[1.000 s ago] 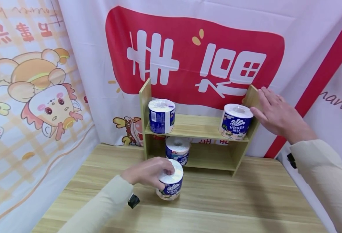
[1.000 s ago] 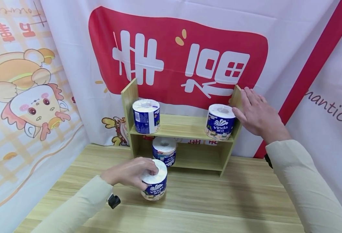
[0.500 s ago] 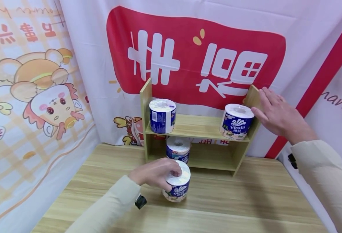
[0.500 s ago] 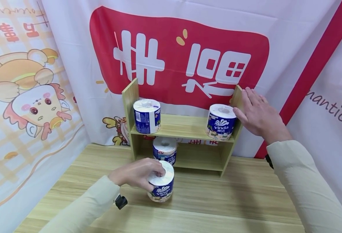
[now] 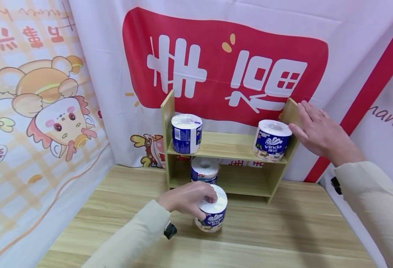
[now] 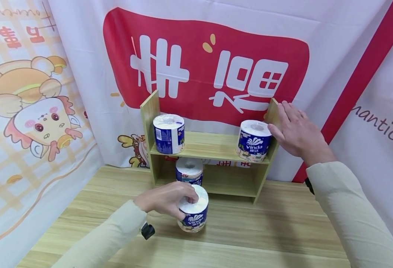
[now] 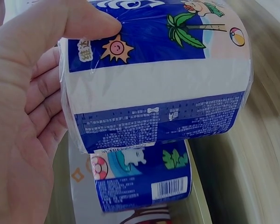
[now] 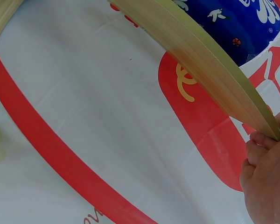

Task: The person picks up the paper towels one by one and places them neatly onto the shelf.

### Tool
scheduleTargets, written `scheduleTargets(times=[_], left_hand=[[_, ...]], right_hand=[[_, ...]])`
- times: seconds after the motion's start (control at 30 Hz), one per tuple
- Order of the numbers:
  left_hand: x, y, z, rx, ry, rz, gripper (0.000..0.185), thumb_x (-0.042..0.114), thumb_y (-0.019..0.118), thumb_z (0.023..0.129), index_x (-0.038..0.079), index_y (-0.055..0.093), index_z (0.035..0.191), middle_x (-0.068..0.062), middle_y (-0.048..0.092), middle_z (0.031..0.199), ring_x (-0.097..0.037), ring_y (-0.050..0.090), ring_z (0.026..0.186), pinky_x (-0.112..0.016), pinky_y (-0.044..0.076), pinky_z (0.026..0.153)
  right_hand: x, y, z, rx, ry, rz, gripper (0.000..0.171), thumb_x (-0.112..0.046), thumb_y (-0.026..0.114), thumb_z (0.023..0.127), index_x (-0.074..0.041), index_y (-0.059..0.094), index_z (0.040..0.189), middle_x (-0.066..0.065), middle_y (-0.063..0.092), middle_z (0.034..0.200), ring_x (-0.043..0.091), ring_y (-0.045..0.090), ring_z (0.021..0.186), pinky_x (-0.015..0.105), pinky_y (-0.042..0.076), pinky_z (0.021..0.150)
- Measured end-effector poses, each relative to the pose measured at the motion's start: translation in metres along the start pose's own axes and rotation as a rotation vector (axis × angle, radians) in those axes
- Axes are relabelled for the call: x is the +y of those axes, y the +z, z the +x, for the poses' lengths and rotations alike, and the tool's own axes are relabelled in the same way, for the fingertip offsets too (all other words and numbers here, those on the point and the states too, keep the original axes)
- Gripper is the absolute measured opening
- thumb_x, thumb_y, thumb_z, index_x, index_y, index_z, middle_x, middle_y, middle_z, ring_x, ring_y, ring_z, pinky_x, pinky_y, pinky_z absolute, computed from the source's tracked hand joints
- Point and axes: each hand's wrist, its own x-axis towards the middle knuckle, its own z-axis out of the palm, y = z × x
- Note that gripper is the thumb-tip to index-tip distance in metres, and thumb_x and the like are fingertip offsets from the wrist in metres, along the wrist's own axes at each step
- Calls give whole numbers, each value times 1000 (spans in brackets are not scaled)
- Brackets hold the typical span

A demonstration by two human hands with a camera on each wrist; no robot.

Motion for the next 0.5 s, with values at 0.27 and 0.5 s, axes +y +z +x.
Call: scheduleTargets(times=[0.27,0.5], left_hand=[[4,2,16,4,33,37,37,24,85,77,15,72,110,4,72,107,-4,60,98,-18,53,93],[4,3,30,-15,35,59,37,26,85,78,16,72,111,6,71,107,-4,57,98,-19,51,94]], right_hand=[[0,0,0,-8,4,-7,92,-55,44,106,-7,-1,170,25,5,177,51,10,162,75,19,126],[-1,0,0,5,2,-8,91,-55,44,106,-7,1,170,26,7,176,50,10,162,75,20,125]])
